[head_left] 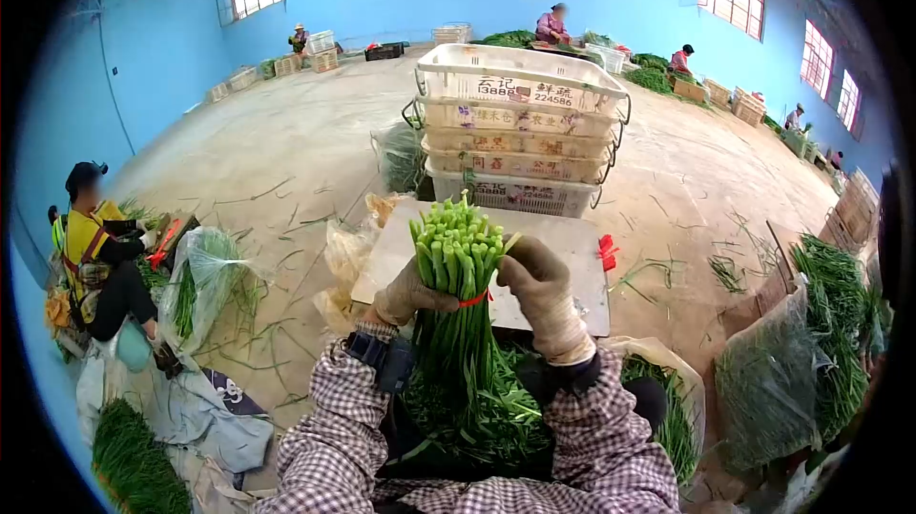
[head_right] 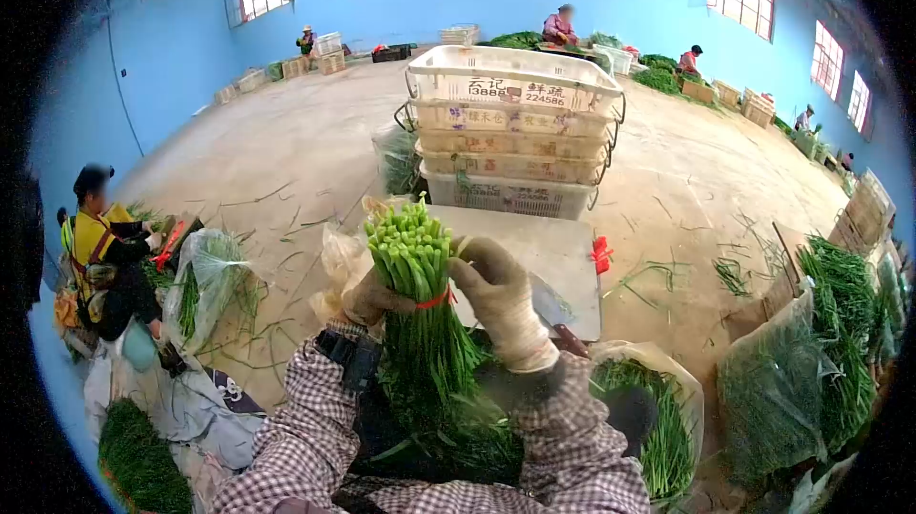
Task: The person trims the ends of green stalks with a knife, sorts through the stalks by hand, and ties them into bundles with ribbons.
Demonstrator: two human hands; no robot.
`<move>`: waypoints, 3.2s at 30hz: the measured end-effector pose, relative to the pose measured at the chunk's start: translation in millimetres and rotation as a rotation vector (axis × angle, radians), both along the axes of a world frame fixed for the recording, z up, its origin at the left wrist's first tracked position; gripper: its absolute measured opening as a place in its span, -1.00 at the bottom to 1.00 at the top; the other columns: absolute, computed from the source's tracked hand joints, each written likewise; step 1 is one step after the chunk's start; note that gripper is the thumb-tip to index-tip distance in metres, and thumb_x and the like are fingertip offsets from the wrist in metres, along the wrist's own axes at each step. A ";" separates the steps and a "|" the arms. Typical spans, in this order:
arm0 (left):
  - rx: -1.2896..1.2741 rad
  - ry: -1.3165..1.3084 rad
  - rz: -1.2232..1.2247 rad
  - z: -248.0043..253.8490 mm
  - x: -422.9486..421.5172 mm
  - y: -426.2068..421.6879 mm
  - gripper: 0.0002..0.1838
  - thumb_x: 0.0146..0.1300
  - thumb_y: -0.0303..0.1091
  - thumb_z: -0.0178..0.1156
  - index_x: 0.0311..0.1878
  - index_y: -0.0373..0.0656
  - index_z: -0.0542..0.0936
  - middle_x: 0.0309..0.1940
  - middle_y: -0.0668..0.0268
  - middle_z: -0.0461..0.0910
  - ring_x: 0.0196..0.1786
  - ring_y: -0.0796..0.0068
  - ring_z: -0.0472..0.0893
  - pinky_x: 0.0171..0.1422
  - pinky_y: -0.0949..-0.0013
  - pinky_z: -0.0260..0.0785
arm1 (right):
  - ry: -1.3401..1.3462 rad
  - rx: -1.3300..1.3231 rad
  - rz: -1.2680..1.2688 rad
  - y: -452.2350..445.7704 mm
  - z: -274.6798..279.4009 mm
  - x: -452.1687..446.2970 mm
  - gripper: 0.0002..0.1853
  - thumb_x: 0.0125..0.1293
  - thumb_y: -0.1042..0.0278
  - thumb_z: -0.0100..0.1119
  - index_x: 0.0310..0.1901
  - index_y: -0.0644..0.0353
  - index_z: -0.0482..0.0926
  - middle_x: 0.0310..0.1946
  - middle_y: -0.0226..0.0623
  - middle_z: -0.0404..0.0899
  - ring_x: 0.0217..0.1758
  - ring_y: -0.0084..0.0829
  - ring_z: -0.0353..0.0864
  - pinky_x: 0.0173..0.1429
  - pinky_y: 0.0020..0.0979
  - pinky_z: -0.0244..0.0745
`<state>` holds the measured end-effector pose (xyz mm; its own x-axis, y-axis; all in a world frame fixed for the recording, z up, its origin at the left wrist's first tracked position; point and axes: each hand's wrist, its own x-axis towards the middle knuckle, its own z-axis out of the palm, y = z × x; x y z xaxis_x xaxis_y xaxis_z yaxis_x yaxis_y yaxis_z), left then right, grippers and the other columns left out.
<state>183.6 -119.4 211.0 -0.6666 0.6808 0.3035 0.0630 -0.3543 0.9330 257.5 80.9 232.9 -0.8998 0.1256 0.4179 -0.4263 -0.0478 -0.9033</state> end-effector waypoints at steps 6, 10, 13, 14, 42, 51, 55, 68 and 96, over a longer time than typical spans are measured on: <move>-0.052 0.128 0.016 -30.9 -8.9 -5.6 0.10 -0.30 -0.23 0.65 0.41 -0.16 0.30 0.24 0.32 0.50 0.27 0.34 0.47 0.40 0.22 0.30 | 0.049 -0.266 -0.090 -0.4 17.8 7.0 -0.84 0.40 0.26 0.19 -0.20 0.17 0.61 -0.42 -0.46 0.56 -0.43 -0.62 0.42 -0.33 -0.58 0.30; 0.061 0.134 0.093 -47.0 -18.2 -23.9 0.01 -0.23 -0.36 0.62 0.38 -0.17 0.32 0.21 0.30 0.52 0.22 0.37 0.50 0.37 0.22 0.32 | 0.279 -0.411 -0.276 39.3 55.7 -1.5 -0.72 0.47 0.10 0.00 -0.11 0.12 0.59 -0.31 -0.47 0.61 -0.37 -0.64 0.43 -0.36 -0.54 0.30; 0.199 0.001 0.138 -50.2 -30.7 -62.2 -0.09 -0.16 -0.27 0.60 0.31 -0.19 0.38 0.10 0.29 0.57 0.11 0.34 0.57 0.26 0.21 0.43 | 0.193 -0.250 -0.293 78.3 56.6 22.1 -0.74 0.43 0.17 0.05 0.00 0.11 0.54 -0.21 -0.38 0.59 -0.23 -0.56 0.44 -0.21 -0.50 0.31; 0.283 -0.097 0.127 -45.9 -29.3 -74.1 -0.15 -0.12 -0.20 0.58 0.27 -0.20 0.42 0.04 0.28 0.60 0.05 0.33 0.61 0.18 0.22 0.50 | 0.141 -0.151 -0.286 90.7 53.6 35.2 -0.73 0.42 0.19 0.07 0.04 0.11 0.52 -0.18 -0.36 0.59 -0.18 -0.53 0.45 -0.16 -0.49 0.32; 0.573 0.329 1.015 -2.2 176.5 -197.7 0.09 -0.16 -0.15 0.62 0.40 -0.18 0.19 0.04 0.12 0.58 -0.04 0.28 0.64 0.02 0.20 0.55 | 0.104 0.361 0.571 -199.3 -102.7 33.3 -0.44 0.14 0.57 0.35 0.20 0.37 0.44 0.00 -0.11 0.61 0.01 -0.36 0.61 0.08 -0.39 0.49; 0.399 0.237 1.683 -43.9 320.1 -275.0 -0.27 0.06 -0.21 0.46 0.30 -0.15 0.41 0.15 0.31 0.53 0.16 0.40 0.51 0.30 0.22 0.36 | 0.479 0.587 1.173 -343.8 -9.7 122.2 -0.21 -0.01 0.26 0.52 0.30 0.21 0.39 0.06 -0.11 0.62 0.05 -0.27 0.66 0.04 -0.35 0.57; 0.045 0.273 2.324 -75.0 480.0 -338.8 -0.46 0.22 -0.07 0.22 0.22 -0.11 0.49 0.09 0.29 0.54 0.12 0.35 0.51 0.25 0.22 0.35 | 0.678 0.588 1.393 -377.7 -42.1 116.3 -0.12 0.00 0.38 0.51 0.40 0.19 0.29 0.16 -0.06 0.54 0.12 -0.28 0.61 0.08 -0.35 0.56; -0.748 -1.009 3.812 -93.2 795.6 -313.4 -0.22 0.28 -0.33 0.26 0.46 -0.35 0.11 0.36 -0.09 0.33 0.34 -0.02 0.42 0.49 0.08 0.21 | -0.133 0.703 1.027 -245.8 -215.5 -188.9 -0.42 0.32 0.56 0.19 0.38 0.22 0.35 -0.13 -0.35 0.53 -0.22 -0.55 0.50 -0.16 -0.51 0.47; -0.387 0.915 0.340 -174.0 19.7 136.1 -0.56 0.35 -0.30 0.24 0.27 -0.08 0.48 0.14 0.25 0.56 0.26 0.09 0.48 0.35 0.07 0.35 | -0.618 -0.003 -1.257 375.4 -283.5 303.1 -0.56 0.32 0.40 0.28 0.22 0.23 0.51 0.01 -0.28 0.64 0.00 -0.48 0.58 0.13 -0.46 0.46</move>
<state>203.3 16.7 37.0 -0.4671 0.6590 0.5896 0.8417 0.1271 0.5247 560.6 456.3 -50.5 -0.2218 0.9751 -0.0014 0.2768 0.0616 -0.9589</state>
